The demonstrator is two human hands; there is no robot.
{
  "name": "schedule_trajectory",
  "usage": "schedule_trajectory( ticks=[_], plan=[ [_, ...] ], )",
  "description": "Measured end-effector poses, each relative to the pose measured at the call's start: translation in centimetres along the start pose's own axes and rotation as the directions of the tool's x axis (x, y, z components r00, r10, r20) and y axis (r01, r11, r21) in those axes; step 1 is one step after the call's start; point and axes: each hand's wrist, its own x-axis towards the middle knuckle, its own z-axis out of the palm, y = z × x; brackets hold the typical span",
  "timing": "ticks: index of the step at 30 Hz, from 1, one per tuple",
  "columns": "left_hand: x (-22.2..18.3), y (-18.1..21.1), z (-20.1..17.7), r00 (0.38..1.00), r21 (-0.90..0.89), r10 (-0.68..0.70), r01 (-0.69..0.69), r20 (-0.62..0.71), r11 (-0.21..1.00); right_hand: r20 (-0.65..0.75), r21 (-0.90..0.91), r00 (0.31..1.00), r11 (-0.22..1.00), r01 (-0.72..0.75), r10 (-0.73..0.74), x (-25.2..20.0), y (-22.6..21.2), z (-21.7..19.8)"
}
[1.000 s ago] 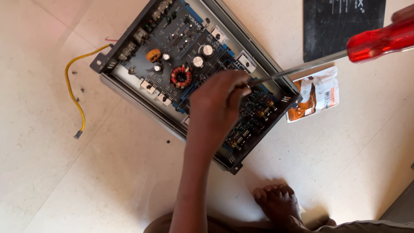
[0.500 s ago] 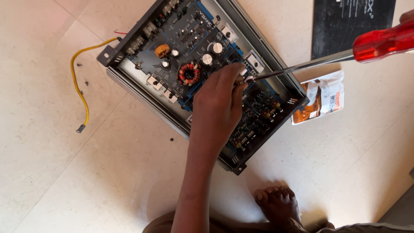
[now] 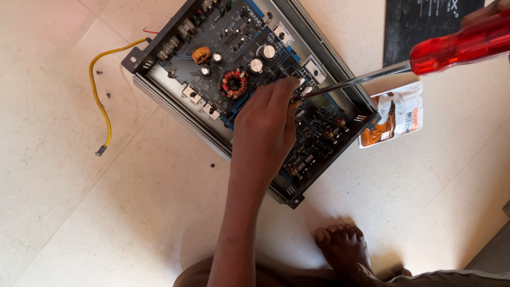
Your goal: The person uses a screwdriver to loosen and remove screws from the circuit board and connectors of an electronic amplifier.
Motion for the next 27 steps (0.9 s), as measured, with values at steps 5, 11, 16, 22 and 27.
schedule_trajectory(
  ticks=[5,11,16,22,27],
  plan=[
    [-0.3,-0.3,-0.5,1.000,0.008,0.018,-0.018,0.005,1.000,0.050,-0.033,0.999,0.999,-0.013,0.015,0.3,0.0,-0.5],
    [-0.4,-0.5,-0.9,0.989,0.024,0.032,-0.036,0.143,0.999,-0.023,0.131,1.000,0.991,0.002,0.001,2.2,1.5,-6.3],
    [-0.5,-0.6,-0.9,0.993,-0.084,-0.002,0.012,0.117,0.996,-0.231,0.386,0.972,0.920,0.061,0.032,4.8,5.6,-15.6],
    [-0.7,-0.3,-0.4,0.993,0.077,0.060,-0.067,0.098,0.995,-0.499,0.523,0.866,0.805,0.279,0.024,11.8,10.4,-27.4],
    [-1.1,-1.0,1.4,0.997,0.059,0.078,-0.077,-0.013,0.995,-0.565,0.550,0.823,0.718,0.427,-0.056,16.8,11.2,-33.6]
  ],
)
